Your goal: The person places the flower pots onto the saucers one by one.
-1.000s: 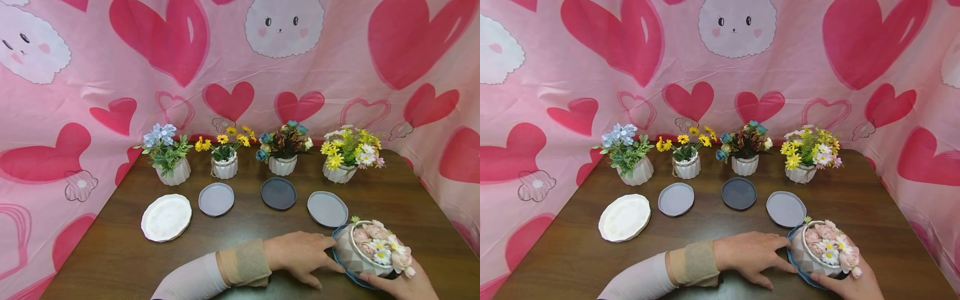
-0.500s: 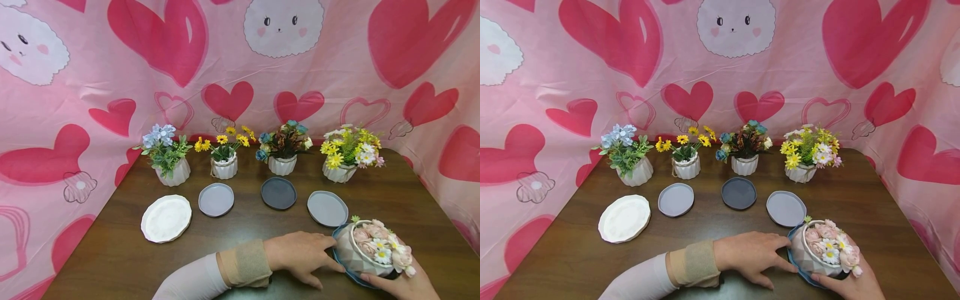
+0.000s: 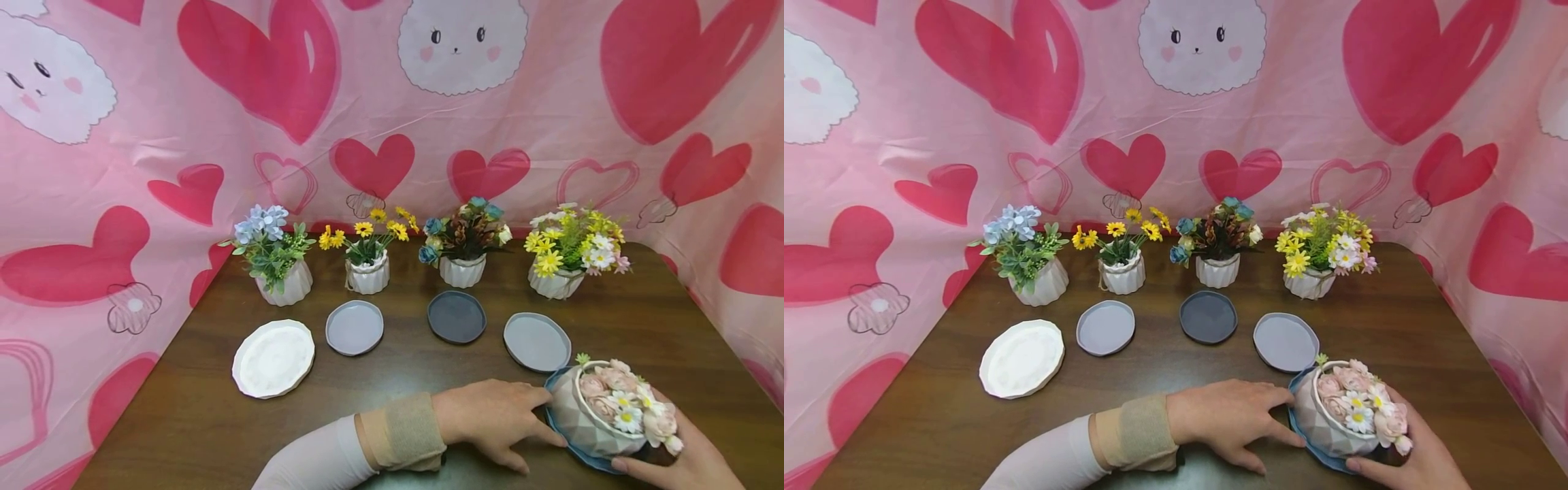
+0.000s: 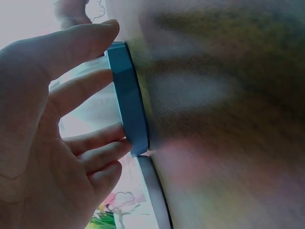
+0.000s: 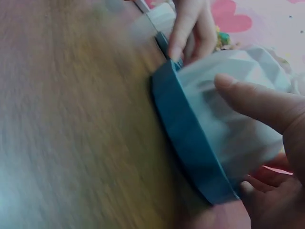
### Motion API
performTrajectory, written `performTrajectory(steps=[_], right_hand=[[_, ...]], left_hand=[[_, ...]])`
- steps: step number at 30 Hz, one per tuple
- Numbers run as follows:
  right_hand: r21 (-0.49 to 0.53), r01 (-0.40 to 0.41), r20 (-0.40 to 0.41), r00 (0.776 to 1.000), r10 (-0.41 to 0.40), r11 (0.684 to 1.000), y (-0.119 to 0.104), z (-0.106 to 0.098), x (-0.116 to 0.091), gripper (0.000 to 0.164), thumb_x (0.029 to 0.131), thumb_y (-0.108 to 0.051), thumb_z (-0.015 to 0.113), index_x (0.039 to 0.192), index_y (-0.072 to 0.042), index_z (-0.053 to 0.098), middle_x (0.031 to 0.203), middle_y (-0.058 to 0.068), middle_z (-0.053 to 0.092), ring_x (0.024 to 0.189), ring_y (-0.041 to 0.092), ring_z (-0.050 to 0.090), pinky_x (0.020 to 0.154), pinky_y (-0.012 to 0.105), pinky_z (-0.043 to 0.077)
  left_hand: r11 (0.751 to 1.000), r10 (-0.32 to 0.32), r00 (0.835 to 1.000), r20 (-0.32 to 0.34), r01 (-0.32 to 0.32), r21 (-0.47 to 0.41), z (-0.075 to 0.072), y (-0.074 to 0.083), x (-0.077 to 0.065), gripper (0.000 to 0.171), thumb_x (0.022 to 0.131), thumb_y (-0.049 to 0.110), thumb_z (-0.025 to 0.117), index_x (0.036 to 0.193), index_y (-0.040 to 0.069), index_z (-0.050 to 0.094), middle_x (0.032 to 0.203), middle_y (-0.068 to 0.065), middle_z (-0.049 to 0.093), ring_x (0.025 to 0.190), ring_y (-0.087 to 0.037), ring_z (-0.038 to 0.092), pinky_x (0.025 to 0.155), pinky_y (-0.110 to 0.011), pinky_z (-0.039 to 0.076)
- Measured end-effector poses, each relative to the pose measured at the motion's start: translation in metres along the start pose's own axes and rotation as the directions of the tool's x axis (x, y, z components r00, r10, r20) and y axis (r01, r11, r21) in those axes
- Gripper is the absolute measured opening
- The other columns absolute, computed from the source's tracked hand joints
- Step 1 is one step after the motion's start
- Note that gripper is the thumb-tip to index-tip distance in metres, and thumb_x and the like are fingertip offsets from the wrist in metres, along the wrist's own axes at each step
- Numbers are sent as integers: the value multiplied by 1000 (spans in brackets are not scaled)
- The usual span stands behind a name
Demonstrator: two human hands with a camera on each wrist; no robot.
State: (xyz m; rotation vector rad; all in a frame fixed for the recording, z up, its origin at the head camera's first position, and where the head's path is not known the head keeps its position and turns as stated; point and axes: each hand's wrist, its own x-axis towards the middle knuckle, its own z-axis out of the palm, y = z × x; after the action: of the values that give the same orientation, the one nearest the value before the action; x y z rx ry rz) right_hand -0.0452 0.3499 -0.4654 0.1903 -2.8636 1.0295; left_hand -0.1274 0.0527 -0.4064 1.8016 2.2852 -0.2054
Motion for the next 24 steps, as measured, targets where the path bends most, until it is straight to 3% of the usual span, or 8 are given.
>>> performTrajectory(steps=[2, 7, 10, 13, 14, 17, 20, 24], right_hand=[[7, -47, 24, 999, 46, 999, 6, -3, -2, 106, 69, -14, 90, 153, -3, 26, 119, -50, 25, 99, -29, 34, 71, -2, 34], [152, -18, 23, 1000, 14, 988, 18, -4, -8, 98, 70, 5, 83, 149, -24, 33, 124, -43, 38, 106, -26, 42, 74, 1, 44], [172, -47, 21, 999, 44, 984, 25, -6, -10, 91, 74, 6, 80, 141, -38, 37, 118, -43, 42, 103, -23, 48, 70, 5, 48], [139, -108, 8, 994, 108, 984, 30, -11, -9, 71, 79, 2, 78, 138, -23, 46, 111, -44, 43, 97, -23, 49, 68, 6, 48], [118, -143, 18, 990, 142, 983, 31, -13, -8, 67, 81, -1, 77, 140, -16, 46, 111, -37, 52, 94, -24, 48, 66, 6, 48], [22, -236, 74, 970, 234, 972, 32, -19, -4, 64, 86, -9, 75, 136, 14, 41, 116, 3, 70, 87, -25, 46, 64, 7, 49], [-68, -279, 127, 950, 286, 958, 31, -23, 0, 66, 88, -14, 73, 133, 22, 40, 120, 46, 54, 81, -24, 44, 62, 11, 49], [-91, -268, 101, 956, 277, 959, 29, -24, 0, 62, 85, -10, 75, 127, 24, 45, 109, 38, 64, 77, -21, 47, 61, 11, 48]], left_hand=[[1000, -1, 1000, 3, 1, 2, 0, 0, 0, 64, 88, 65, 59, 146, 53, 34, 154, 5, 30, 134, -2, 36, 111, -16, 33], [1000, 1, 1000, 6, -1, 7, 0, 0, 0, 64, 88, 65, 58, 146, 53, 34, 155, 5, 29, 135, -2, 36, 111, -15, 32], [1000, 2, 1000, 3, -2, 7, 0, 0, 0, 64, 88, 65, 58, 146, 53, 34, 154, 5, 30, 133, -1, 36, 111, -15, 33], [1000, 1, 1000, -3, -1, 4, 0, 0, -1, 64, 88, 65, 59, 146, 53, 34, 153, 6, 30, 132, -1, 37, 110, -15, 34], [1000, 1, 1000, -5, -1, 3, -1, -1, -1, 64, 88, 65, 59, 146, 53, 34, 153, 6, 30, 131, -1, 37, 110, -15, 34], [1000, 1, 1000, -5, -1, 5, -1, 0, -2, 64, 88, 65, 59, 146, 53, 34, 153, 6, 30, 131, -1, 37, 110, -15, 34], [1000, 0, 1000, -3, 0, 7, -1, 0, -1, 64, 88, 65, 58, 146, 53, 34, 153, 6, 30, 132, -1, 37, 110, -15, 34], [1000, -2, 1000, 1, 2, 6, 0, 0, -2, 64, 88, 65, 58, 146, 53, 33, 155, 5, 29, 134, -1, 36, 110, -15, 34]])
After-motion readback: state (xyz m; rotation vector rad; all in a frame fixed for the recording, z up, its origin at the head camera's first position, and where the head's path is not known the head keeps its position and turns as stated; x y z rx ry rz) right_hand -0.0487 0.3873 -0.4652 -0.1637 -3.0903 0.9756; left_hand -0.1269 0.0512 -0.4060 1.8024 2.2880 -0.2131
